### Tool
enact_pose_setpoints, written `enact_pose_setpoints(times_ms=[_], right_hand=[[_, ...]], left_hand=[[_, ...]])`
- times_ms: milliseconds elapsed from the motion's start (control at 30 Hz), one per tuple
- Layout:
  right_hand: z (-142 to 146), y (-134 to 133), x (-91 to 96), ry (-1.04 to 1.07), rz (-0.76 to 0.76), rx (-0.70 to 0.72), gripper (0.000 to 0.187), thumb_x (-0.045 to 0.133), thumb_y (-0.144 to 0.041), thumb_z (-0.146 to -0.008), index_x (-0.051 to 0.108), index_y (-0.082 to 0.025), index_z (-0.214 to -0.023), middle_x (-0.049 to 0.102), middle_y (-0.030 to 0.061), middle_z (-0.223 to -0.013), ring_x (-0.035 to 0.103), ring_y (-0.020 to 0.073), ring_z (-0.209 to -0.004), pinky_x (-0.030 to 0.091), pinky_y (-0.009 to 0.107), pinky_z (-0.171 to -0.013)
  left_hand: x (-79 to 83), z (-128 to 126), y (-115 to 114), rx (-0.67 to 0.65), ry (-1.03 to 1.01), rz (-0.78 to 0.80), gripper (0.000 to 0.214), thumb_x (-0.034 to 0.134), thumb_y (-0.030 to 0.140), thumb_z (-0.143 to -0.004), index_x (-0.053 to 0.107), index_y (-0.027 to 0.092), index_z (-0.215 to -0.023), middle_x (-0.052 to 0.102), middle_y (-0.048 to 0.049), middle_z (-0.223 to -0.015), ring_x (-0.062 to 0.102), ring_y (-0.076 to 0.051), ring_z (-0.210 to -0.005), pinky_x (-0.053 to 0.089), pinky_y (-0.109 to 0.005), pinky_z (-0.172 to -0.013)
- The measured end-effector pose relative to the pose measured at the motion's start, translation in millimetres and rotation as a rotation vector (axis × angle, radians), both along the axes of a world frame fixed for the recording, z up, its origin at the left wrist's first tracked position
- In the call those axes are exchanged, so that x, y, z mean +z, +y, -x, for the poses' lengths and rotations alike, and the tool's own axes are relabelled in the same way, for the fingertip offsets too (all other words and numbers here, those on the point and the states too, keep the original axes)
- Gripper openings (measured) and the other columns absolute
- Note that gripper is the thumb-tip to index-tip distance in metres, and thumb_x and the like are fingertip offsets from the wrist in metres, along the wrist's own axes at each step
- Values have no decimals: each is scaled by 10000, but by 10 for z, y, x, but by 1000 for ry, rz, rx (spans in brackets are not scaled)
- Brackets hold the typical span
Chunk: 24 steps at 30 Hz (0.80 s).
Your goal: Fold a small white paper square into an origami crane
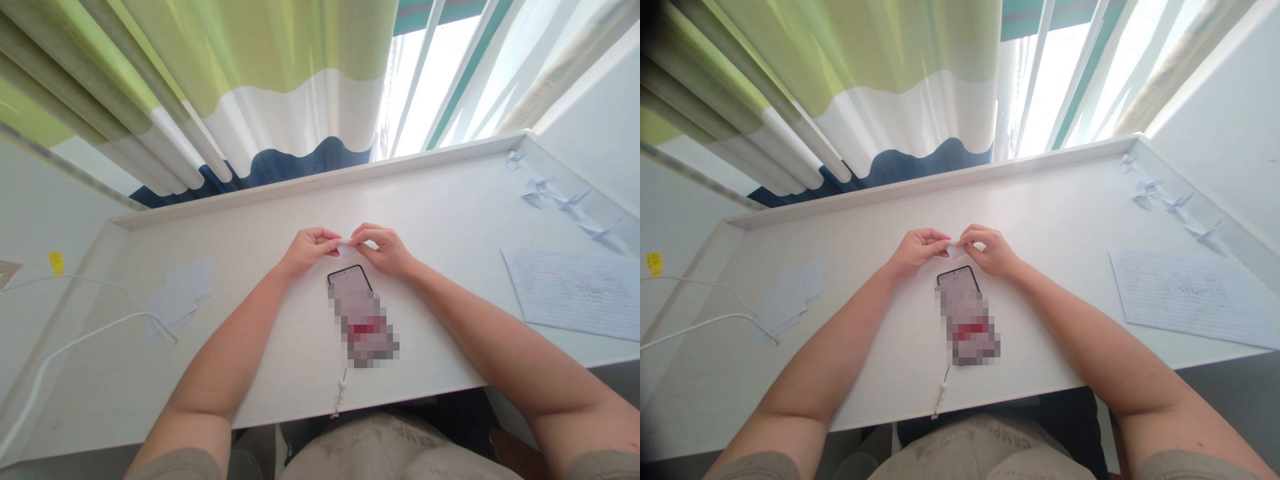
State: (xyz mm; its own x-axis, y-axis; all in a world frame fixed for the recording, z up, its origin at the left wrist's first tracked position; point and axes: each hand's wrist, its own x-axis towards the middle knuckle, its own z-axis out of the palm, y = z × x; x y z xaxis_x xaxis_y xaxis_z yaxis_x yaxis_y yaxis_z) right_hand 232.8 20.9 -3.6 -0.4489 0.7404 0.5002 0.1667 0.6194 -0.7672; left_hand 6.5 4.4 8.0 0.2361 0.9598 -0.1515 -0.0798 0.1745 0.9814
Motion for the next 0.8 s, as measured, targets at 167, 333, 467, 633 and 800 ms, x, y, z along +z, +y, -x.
enact_pose_setpoints(times_ms=[167, 333, 467, 633, 800], right_hand=[[-7, -3, 7, 9, 152, -34, 145, 684, -323, -928, 737, -227, -1021, 765, 60, -943, 702, 214, -857, 579, 379, -813], [23, 34, -6, 26, 333, -123, 361, 748, -535, -898, 759, -212, -1058, 807, 92, -1006, 737, 240, -912, 598, 422, -885], [26, 48, 7, 15, 371, -145, 439, 775, -618, -861, 782, -205, -1010, 823, 95, -972, 744, 238, -850, 604, 416, -844], [19, 33, 24, -20, 319, -146, 376, 760, -567, -886, 798, -206, -986, 821, 74, -908, 740, 225, -810, 594, 387, -814], [13, 55, 1, -34, 281, -131, 342, 723, -538, -922, 808, -211, -975, 830, 70, -928, 738, 218, -810, 586, 377, -811]], left_hand=[[-26, -27, -10, 51, 11, -27, 542, 1002, 543, -632, 801, 133, -925, 822, -75, -839, 749, -163, -726, 640, -359, -816], [-36, -82, -34, 114, 31, -55, 509, 989, 539, -658, 794, 140, -906, 824, -75, -833, 754, -165, -730, 639, -354, -822], [-54, -110, -42, 153, 45, -83, 477, 979, 526, -676, 790, 144, -889, 813, -65, -794, 753, -166, -710, 632, -335, -787], [-71, -120, -40, 169, 63, -110, 444, 965, 512, -698, 791, 147, -881, 807, -61, -776, 748, -169, -702, 625, -323, -758], [-52, -104, -40, 146, 78, -106, 446, 964, 513, -696, 794, 148, -889, 812, -64, -787, 742, -164, -704, 611, -312, -754]])
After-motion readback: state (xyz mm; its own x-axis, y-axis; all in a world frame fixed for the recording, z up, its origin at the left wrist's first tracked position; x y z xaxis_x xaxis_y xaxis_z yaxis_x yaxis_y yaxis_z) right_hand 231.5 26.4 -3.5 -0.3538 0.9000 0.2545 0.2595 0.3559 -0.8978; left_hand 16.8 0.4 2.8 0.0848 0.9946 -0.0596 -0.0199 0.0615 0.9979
